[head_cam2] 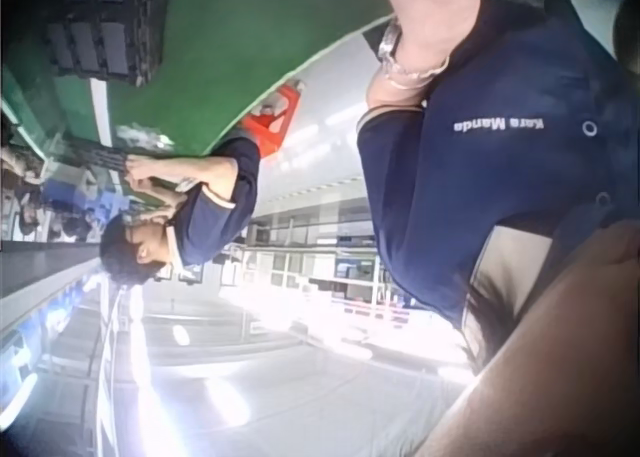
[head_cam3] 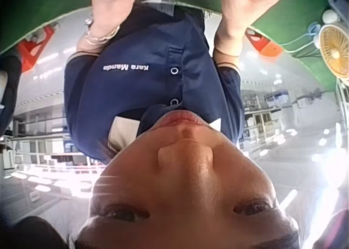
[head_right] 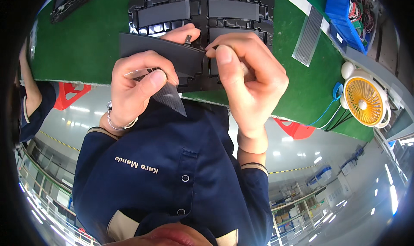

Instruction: Assembling electronic components by peeling mesh pads from an adhesive sheet and sticking them into a plastic frame.

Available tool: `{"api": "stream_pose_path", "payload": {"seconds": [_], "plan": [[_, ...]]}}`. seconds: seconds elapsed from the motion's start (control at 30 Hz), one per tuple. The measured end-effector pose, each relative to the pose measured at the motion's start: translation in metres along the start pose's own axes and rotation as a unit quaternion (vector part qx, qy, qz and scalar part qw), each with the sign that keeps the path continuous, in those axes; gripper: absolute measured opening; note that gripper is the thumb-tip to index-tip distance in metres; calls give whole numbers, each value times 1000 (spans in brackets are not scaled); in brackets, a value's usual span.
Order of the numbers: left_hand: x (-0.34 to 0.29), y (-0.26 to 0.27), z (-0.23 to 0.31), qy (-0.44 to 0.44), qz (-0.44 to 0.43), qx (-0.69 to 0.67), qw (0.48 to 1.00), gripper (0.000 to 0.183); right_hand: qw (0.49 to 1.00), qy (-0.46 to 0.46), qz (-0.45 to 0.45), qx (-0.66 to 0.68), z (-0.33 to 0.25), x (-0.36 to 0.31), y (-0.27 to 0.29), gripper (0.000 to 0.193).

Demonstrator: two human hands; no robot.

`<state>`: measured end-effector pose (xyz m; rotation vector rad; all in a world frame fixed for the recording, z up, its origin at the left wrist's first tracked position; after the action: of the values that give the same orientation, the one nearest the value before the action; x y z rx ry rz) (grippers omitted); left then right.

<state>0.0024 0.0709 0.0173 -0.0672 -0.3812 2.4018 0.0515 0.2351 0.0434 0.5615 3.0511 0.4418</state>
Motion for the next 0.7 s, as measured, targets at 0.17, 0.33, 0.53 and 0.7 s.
{"api": "stream_pose_path", "payload": {"seconds": [0.17, 0.33, 0.53, 0.7], "plan": [[3, -1, 3, -25, -26, 57, 998, 22, 999, -29, 20, -25, -1, 1, 0, 9], [3, -5, 4, 3, -58, 71, 996, 17, 1000, -26, -5, -11, 2, -3, -8, 11], [2, -7, 2, -13, -61, 79, 995, 13, 999, -44, -7, -28, 8, -5, -11, 12], [1, -8, 3, 0, -50, 66, 997, 13, 997, -71, 0, -8, 10, -6, -10, 13]]}}
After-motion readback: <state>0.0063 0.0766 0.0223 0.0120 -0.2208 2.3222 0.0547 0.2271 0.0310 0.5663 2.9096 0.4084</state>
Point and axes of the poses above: each hand's wrist, its own x-axis towards the middle knuckle, its own y-axis out of the back of the hand, z = x × y, the point moved 5 cm from there along x, towards the middle knuckle, and after that the axes turned 2 degrees about -y, right-handed, at the moved point
